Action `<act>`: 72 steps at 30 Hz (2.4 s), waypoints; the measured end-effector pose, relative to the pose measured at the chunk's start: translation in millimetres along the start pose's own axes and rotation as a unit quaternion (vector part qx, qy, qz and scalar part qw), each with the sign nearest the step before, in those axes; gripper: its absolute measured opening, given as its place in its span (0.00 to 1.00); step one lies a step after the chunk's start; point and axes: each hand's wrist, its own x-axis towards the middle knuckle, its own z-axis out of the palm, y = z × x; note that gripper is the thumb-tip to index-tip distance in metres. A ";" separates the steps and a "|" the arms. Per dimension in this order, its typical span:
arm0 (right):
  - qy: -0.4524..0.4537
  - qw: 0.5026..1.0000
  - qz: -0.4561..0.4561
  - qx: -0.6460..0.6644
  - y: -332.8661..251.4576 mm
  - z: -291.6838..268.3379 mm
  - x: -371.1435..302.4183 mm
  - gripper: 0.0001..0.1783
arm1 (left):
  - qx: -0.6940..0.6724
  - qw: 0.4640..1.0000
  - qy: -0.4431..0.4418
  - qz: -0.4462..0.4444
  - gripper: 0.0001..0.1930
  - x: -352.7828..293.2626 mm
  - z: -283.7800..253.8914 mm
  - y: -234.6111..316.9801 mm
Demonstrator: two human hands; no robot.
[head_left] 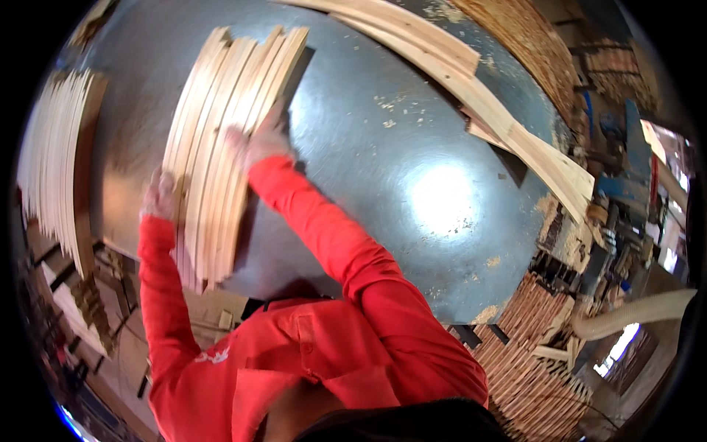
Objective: The person repeatedly picks up thin wooden planks from a metal table and stacks them into neat piles. They handle the planks one at a time or in small groups, aligning them carefully before placing them onto the growing stacks.
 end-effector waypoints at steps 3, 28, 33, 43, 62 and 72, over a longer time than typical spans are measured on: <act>-0.222 0.961 -0.107 -0.128 -2.2 -53.2 2.6 0.67 | -0.022 0.985 0.015 0.173 0.27 8.2 9.5 -55.0; -0.249 0.868 -0.078 0.421 196.8 -246.7 42.2 0.25 | -0.515 0.718 -0.457 -0.100 0.36 -183.3 281.9 239.3; -0.127 0.807 0.004 0.577 203.0 -220.4 25.5 0.09 | -0.422 0.797 -0.431 0.037 0.30 -200.5 263.3 238.6; -0.120 0.874 -0.157 -0.444 133.6 -192.2 -99.0 0.72 | -0.122 0.962 -0.223 -0.095 0.37 -178.7 243.0 227.3; -0.145 0.932 0.010 -0.332 73.9 -367.3 68.3 0.41 | -0.010 0.979 -0.093 0.180 0.40 -226.6 173.8 232.3; -0.133 0.930 0.062 0.338 170.7 -189.3 37.4 0.32 | -0.153 0.940 -0.305 -0.012 0.32 -194.4 215.8 240.4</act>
